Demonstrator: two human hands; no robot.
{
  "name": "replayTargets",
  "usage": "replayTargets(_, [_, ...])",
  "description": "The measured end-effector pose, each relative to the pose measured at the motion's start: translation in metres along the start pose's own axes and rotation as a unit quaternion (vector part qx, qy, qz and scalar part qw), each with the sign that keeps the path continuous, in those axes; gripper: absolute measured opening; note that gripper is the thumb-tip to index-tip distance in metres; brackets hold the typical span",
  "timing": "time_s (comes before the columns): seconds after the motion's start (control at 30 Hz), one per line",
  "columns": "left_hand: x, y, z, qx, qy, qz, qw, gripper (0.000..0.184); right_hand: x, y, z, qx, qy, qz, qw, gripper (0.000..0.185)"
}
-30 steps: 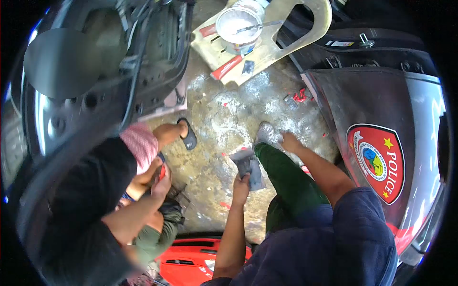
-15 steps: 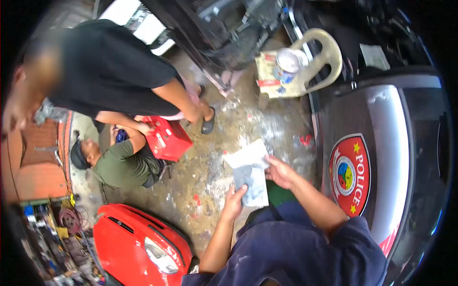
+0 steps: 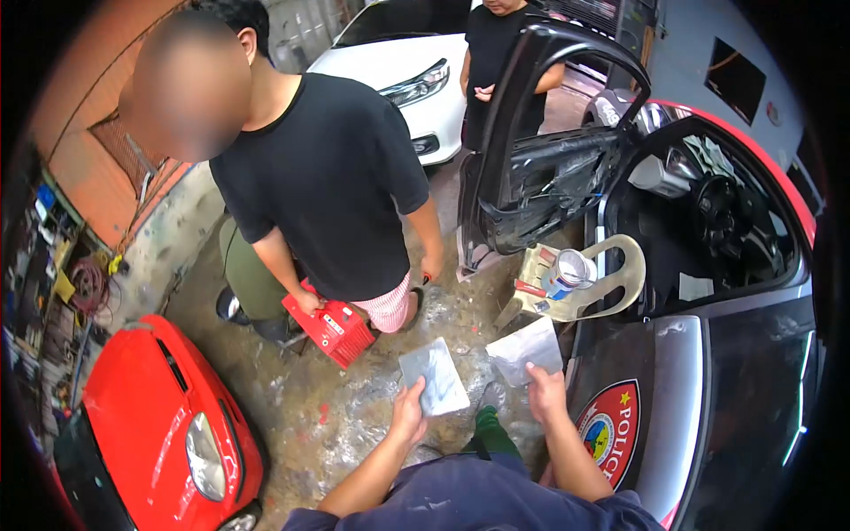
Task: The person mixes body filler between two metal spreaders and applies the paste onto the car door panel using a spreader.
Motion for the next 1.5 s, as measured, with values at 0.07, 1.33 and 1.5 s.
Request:
replayTargets(0.07, [0.039,-0.023,-0.011,-0.007,0.013,-0.001,1.000,0.035,0.036,0.028,-0.028,-0.016,0.014,-0.216,0.976,0.042])
replayTargets(1.33, [0.014,-0.099,-0.102,0.031,0.036,0.199,0.979,0.042,0.072,0.015,-0.026,-0.017,0.132,-0.185,0.974,0.071])
replayTargets(1.5, [0.019,-0.111,-0.112,0.012,0.050,0.242,0.969,0.043,0.139,0.030,0.009,-0.073,0.223,-0.376,0.896,0.067])
Point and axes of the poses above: each hand's wrist, its own z-axis towards the middle knuckle, its own x-axis out of the palm, y = z × x, the point moved 9 cm from there along z, towards the middle knuckle, and after that the axes turned 13 degrees about y, right-handed, at the moved point
